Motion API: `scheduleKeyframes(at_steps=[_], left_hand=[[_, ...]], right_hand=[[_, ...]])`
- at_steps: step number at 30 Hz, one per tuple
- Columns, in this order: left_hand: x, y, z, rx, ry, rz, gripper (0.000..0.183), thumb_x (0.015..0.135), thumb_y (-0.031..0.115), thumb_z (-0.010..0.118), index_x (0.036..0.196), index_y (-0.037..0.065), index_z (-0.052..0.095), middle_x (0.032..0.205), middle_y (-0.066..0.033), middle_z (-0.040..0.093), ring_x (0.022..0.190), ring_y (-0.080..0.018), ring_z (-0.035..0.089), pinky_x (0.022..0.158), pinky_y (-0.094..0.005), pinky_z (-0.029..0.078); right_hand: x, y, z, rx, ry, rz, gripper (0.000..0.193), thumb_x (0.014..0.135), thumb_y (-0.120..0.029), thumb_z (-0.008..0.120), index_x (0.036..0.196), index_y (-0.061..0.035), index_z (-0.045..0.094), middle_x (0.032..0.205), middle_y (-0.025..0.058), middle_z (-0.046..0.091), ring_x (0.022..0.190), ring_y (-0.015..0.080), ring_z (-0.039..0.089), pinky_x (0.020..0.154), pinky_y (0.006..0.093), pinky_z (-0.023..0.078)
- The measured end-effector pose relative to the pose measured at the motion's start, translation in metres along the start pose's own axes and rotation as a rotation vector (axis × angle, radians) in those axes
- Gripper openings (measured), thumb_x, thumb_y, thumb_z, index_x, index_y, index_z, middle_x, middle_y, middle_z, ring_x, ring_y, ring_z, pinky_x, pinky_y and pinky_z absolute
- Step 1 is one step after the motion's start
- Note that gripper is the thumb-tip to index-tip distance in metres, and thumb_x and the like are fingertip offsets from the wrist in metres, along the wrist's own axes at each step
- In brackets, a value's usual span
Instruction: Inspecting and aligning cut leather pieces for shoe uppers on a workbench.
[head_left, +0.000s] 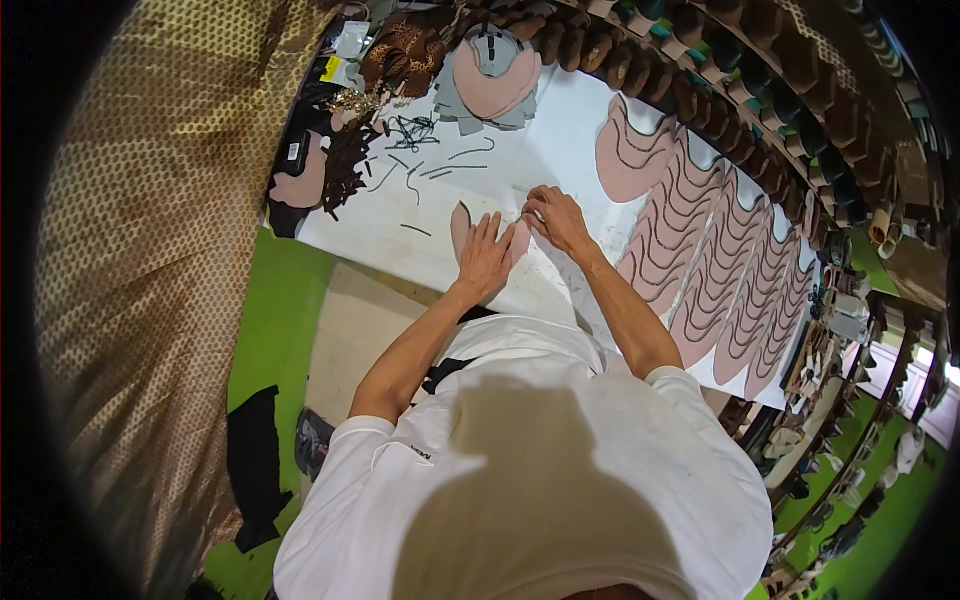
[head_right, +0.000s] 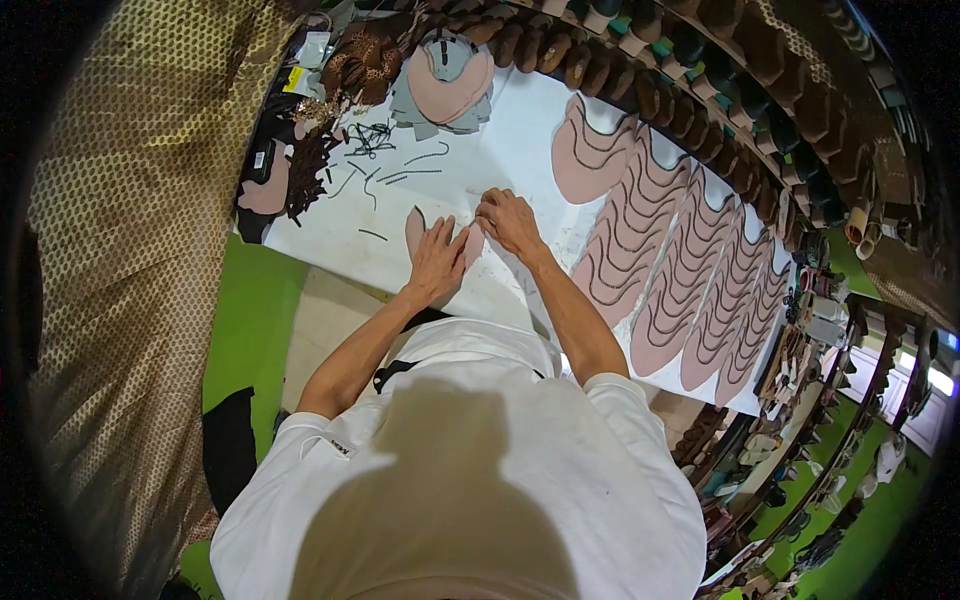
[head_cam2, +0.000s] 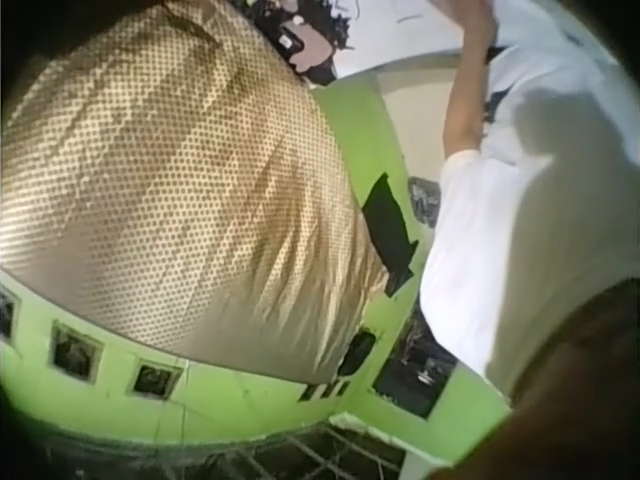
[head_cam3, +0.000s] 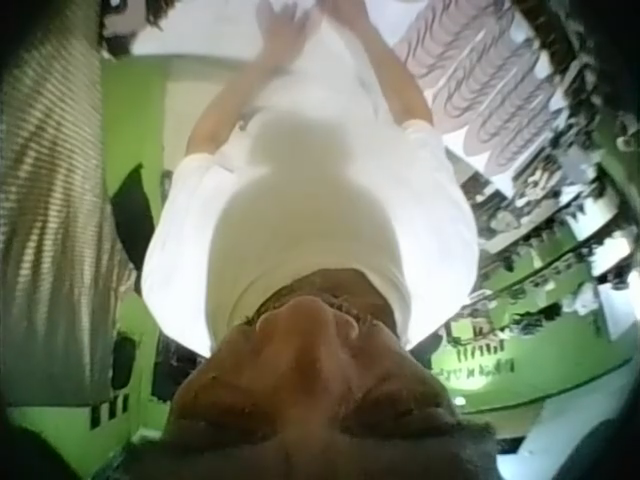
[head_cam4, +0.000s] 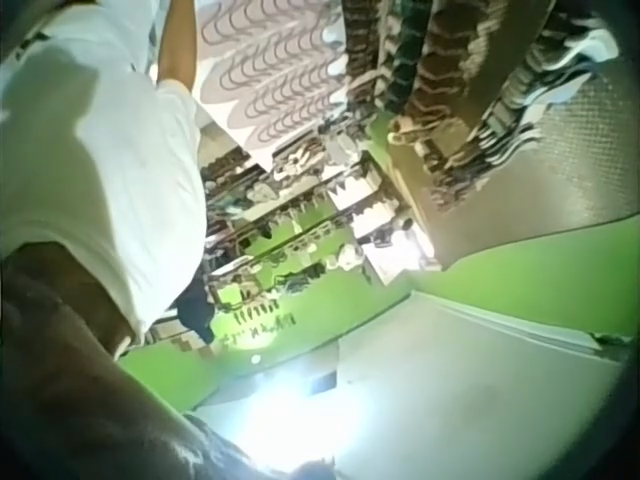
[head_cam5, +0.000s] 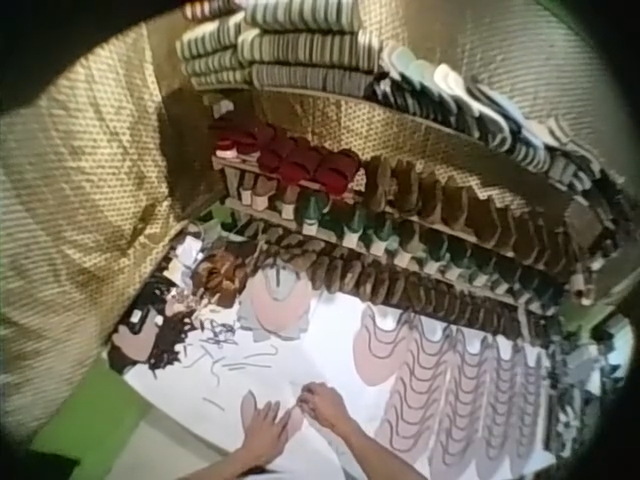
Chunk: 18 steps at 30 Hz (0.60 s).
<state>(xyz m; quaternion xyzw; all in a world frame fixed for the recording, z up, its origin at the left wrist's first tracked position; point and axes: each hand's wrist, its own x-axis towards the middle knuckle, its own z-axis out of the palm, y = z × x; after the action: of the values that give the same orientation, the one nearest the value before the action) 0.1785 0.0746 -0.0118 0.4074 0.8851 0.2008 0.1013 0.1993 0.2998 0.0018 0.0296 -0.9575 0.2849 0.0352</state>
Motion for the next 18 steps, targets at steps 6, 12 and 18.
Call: scheduleKeyframes(at_steps=[6,12,18], left_hand=[[-0.0001,0.0014,-0.0021,-0.018,0.014,-0.003,0.056,0.094,0.017,0.063,0.148,0.008,0.054,0.156,-0.0268,0.044,0.143,-0.0465,0.041,0.119,-0.0551,0.033],[0.002,0.0056,-0.0042,-0.019,0.017,0.006,0.062,0.092,0.015,0.063,0.152,0.009,0.05,0.156,-0.0271,0.044,0.143,-0.0473,0.041,0.12,-0.0548,0.033],[0.0043,0.0039,-0.0037,0.021,-0.004,0.017,0.066,0.09,0.015,0.063,0.154,0.01,0.049,0.156,-0.0264,0.042,0.142,-0.0464,0.04,0.116,-0.0549,0.035]], right_hand=[[-0.0008,-0.0021,0.0015,0.0,0.018,0.0,0.01,0.091,-0.016,0.073,0.097,-0.0092,0.076,0.117,0.0062,0.069,0.101,0.0296,0.065,0.083,0.0427,0.054],[-0.0039,-0.0027,0.0024,0.003,0.033,0.006,0.011,0.09,-0.016,0.073,0.096,-0.0068,0.076,0.116,0.0075,0.069,0.103,0.0305,0.064,0.085,0.0434,0.053],[-0.0047,-0.0054,0.0047,0.017,0.046,0.03,0.012,0.089,-0.016,0.073,0.095,-0.0062,0.076,0.115,0.0084,0.069,0.105,0.0309,0.063,0.087,0.0434,0.052]])
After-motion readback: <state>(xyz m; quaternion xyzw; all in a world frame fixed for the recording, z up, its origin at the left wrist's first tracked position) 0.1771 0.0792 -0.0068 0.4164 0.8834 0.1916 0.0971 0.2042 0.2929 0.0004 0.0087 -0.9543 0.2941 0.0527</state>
